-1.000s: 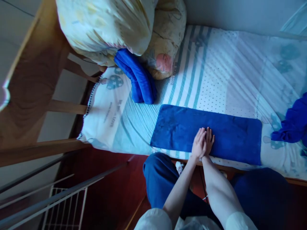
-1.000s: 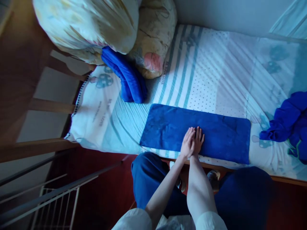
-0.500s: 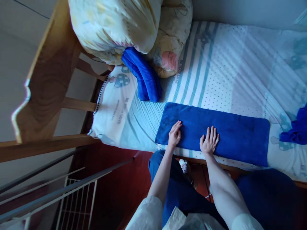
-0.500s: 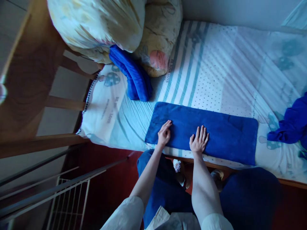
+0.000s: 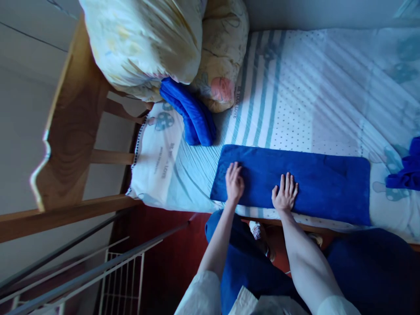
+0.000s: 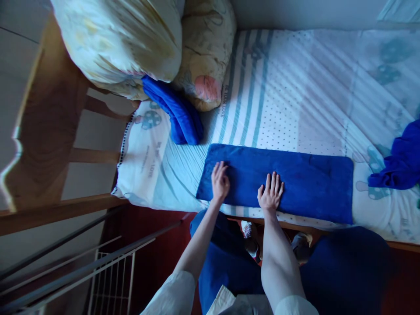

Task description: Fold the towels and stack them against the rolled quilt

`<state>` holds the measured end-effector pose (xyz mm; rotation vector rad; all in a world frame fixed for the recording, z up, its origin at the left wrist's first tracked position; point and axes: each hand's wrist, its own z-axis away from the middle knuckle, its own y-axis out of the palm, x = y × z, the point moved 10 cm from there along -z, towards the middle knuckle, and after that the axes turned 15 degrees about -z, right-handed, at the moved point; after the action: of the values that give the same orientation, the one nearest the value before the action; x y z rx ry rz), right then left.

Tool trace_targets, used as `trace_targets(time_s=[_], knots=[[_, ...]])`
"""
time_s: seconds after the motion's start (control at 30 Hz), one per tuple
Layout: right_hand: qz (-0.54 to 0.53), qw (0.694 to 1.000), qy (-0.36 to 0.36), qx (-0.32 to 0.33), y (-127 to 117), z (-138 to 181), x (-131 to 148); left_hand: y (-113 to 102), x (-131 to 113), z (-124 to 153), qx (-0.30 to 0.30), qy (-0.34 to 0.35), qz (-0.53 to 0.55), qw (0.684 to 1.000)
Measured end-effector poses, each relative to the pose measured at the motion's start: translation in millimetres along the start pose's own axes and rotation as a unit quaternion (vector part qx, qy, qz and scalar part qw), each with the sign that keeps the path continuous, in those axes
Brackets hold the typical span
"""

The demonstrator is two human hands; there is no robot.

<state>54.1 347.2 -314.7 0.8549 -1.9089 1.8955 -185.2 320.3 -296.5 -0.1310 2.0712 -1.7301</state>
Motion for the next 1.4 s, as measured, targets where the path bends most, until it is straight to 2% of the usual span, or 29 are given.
trace_targets(time_s=[0.07,0.13,0.2,0.23,0.33,0.5,0.63,0.73,0.83,0.9,0.97,1.03,1.13,1.2,1.3,1.4], knots=[[0.001,1.0,-0.001,0.0,0.8,0.5,-1.1,18.4,-63.8,8.0,0.045,0.125,0.033,0.991],[0.004,1.0,-0.003,0.002,2.3,1.2,-2.2,37.6,-118.0,18.1,0.091,0.216,0.065,0.97],[0.007,1.0,-0.006,0.006,3.9,1.7,-2.9,51.4,-147.4,20.1,0.114,0.248,0.078,0.959],[0.008,1.0,-0.006,0.007,4.4,1.8,-3.0,55.3,-152.3,17.3,0.117,0.249,0.077,0.958],[0.005,1.0,-0.004,0.002,3.2,1.7,-2.2,55.4,-134.2,-2.7,0.104,0.218,0.05,0.969],[0.006,1.0,-0.003,-0.008,-0.5,1.2,0.9,38.3,-57.3,-45.5,0.084,0.129,-0.011,0.988],[0.003,1.0,-0.008,-0.01,-1.6,1.2,2.0,26.1,-4.1,-68.6,0.065,0.043,-0.042,0.996],[0.0,1.0,-0.008,-0.009,-2.0,0.7,1.9,22.6,21.8,-80.2,0.054,-0.004,-0.052,0.997],[-0.001,1.0,0.0,-0.005,-1.5,0.3,1.1,21.9,35.4,-89.8,0.05,-0.032,-0.052,0.997],[-0.002,1.0,0.005,-0.003,-1.4,0.2,0.9,20.4,36.1,-90.9,0.043,-0.052,-0.058,0.996],[-0.002,1.0,0.008,-0.004,-1.6,0.2,1.3,18.6,25.3,-82.2,0.031,-0.067,-0.068,0.995],[0.0,1.0,0.007,-0.006,-2.1,0.3,2.1,21.1,-2.4,-61.0,0.03,-0.049,-0.067,0.996],[0.005,1.0,0.002,-0.008,-3.5,0.6,3.5,34.1,-63.9,-10.7,0.056,0.037,-0.036,0.997],[0.006,1.0,0.001,-0.004,-3.8,0.7,3.5,38.5,-89.6,21.6,0.054,0.044,-0.028,0.997],[0.009,1.0,0.007,0.008,-2.1,1.1,2.0,41.9,-102.0,47.9,0.049,0.016,-0.036,0.998],[0.013,1.0,0.014,0.018,0.5,1.2,1.2,42.1,-101.3,49.3,0.044,0.007,-0.031,0.999]])
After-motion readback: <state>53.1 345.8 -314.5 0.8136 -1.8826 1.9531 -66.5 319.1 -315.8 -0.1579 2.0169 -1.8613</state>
